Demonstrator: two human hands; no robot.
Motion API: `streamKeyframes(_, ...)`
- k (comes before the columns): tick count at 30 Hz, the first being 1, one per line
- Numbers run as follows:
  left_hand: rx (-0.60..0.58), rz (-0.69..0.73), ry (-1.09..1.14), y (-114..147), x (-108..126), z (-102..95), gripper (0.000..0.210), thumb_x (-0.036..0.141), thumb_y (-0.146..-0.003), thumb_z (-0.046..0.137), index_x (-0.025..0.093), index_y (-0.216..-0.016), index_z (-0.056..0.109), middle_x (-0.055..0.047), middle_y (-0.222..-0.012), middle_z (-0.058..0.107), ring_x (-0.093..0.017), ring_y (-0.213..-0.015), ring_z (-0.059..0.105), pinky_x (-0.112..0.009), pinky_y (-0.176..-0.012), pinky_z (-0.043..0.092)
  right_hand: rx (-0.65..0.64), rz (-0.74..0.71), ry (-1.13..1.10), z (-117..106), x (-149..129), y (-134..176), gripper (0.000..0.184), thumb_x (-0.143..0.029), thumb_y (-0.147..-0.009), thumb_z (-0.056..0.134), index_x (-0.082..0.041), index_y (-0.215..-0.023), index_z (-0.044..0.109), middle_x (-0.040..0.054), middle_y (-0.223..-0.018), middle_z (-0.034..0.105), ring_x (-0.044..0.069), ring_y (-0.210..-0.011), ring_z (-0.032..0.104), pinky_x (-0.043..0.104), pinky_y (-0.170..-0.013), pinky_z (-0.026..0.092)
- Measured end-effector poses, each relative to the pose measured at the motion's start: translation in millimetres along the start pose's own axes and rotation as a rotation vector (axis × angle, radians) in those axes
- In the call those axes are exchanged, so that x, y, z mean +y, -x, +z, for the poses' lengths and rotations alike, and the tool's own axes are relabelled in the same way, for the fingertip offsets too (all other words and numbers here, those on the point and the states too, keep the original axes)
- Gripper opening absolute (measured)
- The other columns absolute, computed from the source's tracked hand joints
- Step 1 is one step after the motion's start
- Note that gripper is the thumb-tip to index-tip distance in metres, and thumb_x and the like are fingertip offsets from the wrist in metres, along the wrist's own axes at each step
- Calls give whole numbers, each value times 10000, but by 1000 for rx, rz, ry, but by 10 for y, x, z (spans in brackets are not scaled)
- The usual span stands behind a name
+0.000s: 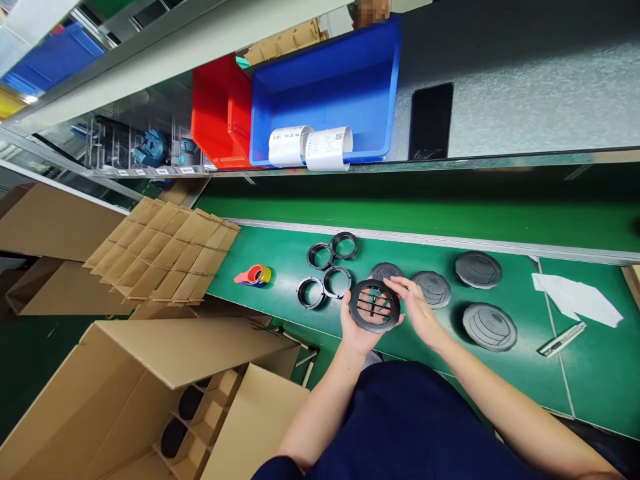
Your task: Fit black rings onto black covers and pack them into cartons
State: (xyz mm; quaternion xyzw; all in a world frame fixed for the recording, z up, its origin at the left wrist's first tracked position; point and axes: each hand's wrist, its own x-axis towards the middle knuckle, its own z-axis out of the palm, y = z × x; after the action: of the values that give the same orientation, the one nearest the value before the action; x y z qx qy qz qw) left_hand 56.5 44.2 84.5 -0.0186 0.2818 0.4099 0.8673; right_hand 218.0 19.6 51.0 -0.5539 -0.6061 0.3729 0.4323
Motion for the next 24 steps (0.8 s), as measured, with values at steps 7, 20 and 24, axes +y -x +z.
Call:
streamKeyframes(7,250,-9,0,-68,32,-393,371,479,-865,574,157,-990,711,-69,-940,750,-231,-954,665,-350,-996,439,-386,-135,334,373,87,116,875,-545,-856,632,-202,-1561,244,159,-1633,117,358,-1491,108,584,-1186,232)
streamKeyframes(20,234,-106,62,-208,252,-653,533,630,-861,527,155,-1052,678,-139,-1094,708,-341,-1199,567,-493,-1084,361,-589,-105,284,819,438,-246,1025,-459,-777,671,-228,-1583,81,153,-1606,147,357,-1456,180,550,-1164,275)
streamKeyframes(24,385,-11,12,-221,578,-688,584,674,-888,451,278,-1309,531,-113,-1233,642,-292,-1204,553,-571,-1067,344,-337,-113,436,962,471,-1142,1000,-478,-736,694,-223,-1564,195,171,-1551,228,385,-1395,248,573,-1113,316)
